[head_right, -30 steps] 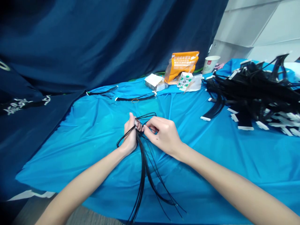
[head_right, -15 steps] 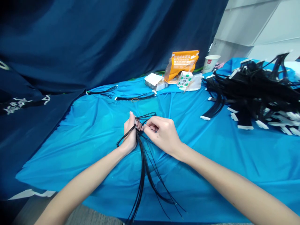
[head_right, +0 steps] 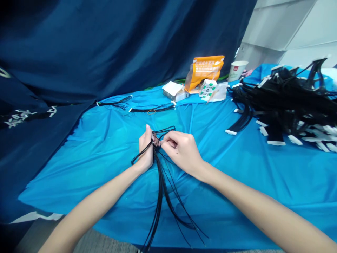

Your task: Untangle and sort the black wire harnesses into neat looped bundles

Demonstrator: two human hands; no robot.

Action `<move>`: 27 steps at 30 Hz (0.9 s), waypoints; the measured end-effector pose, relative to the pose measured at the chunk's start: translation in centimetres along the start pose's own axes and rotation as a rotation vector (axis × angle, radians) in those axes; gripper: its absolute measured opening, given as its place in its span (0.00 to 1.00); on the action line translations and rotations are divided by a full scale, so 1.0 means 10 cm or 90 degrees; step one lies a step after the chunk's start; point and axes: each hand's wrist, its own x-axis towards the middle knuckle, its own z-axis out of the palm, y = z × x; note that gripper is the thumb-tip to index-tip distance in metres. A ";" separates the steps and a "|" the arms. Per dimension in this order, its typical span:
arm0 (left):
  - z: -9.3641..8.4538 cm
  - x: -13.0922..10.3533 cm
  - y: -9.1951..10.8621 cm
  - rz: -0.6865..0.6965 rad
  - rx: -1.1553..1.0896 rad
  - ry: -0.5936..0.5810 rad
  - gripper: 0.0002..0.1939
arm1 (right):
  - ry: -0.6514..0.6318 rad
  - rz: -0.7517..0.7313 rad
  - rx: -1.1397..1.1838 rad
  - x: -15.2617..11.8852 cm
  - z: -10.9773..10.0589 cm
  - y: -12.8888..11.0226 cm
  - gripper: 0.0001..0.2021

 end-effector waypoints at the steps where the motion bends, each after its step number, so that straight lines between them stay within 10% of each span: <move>1: 0.00 0.00 0.01 0.004 0.005 0.000 0.24 | -0.001 0.003 0.003 0.00 0.00 0.00 0.08; 27: 0.02 -0.01 0.03 -0.020 0.017 0.005 0.25 | 0.011 -0.012 -0.002 -0.01 -0.02 -0.02 0.09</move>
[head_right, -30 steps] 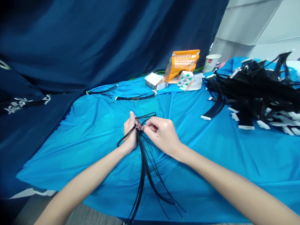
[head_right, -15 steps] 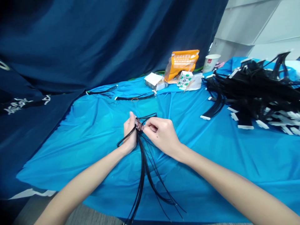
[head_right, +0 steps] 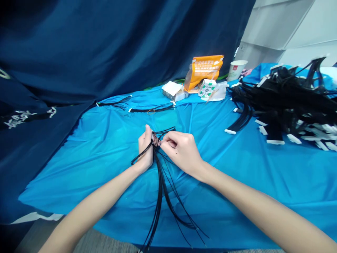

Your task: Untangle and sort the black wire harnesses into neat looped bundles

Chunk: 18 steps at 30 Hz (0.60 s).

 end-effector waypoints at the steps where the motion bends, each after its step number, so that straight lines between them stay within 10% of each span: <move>1: 0.00 0.00 -0.01 0.011 0.000 -0.006 0.25 | -0.003 0.007 0.005 0.00 0.00 0.00 0.08; 18: -0.06 0.00 -0.12 0.130 0.067 -0.058 0.24 | -0.047 0.148 0.169 0.04 -0.02 0.01 0.09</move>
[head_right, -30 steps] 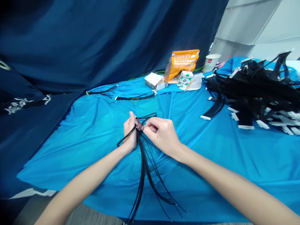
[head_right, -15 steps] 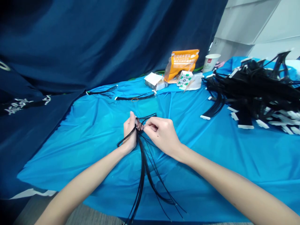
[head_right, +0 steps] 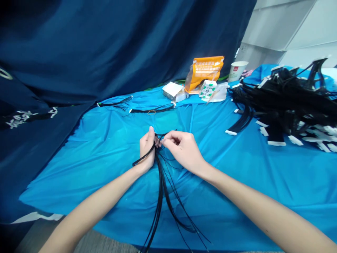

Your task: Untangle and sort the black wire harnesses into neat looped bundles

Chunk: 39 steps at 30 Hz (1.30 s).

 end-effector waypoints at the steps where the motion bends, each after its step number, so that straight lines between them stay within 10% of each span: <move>1: 0.00 0.00 0.00 0.004 0.003 -0.006 0.24 | 0.014 -0.031 -0.033 0.00 0.00 0.01 0.08; 8: -0.01 -0.03 0.02 0.010 0.022 -0.029 0.24 | 0.051 -0.305 -0.215 -0.02 0.02 0.05 0.06; 27: 0.03 -0.07 0.05 -0.070 -0.050 -0.053 0.23 | 0.065 -0.371 -0.262 0.01 0.07 0.21 0.06; 34: 0.01 0.04 0.18 -0.207 -0.244 0.010 0.22 | 0.140 -0.543 -0.413 -0.01 0.06 0.19 0.08; 39: -0.07 0.14 0.22 -0.337 -0.340 0.030 0.24 | 0.045 -0.690 -0.399 -0.01 0.07 0.17 0.06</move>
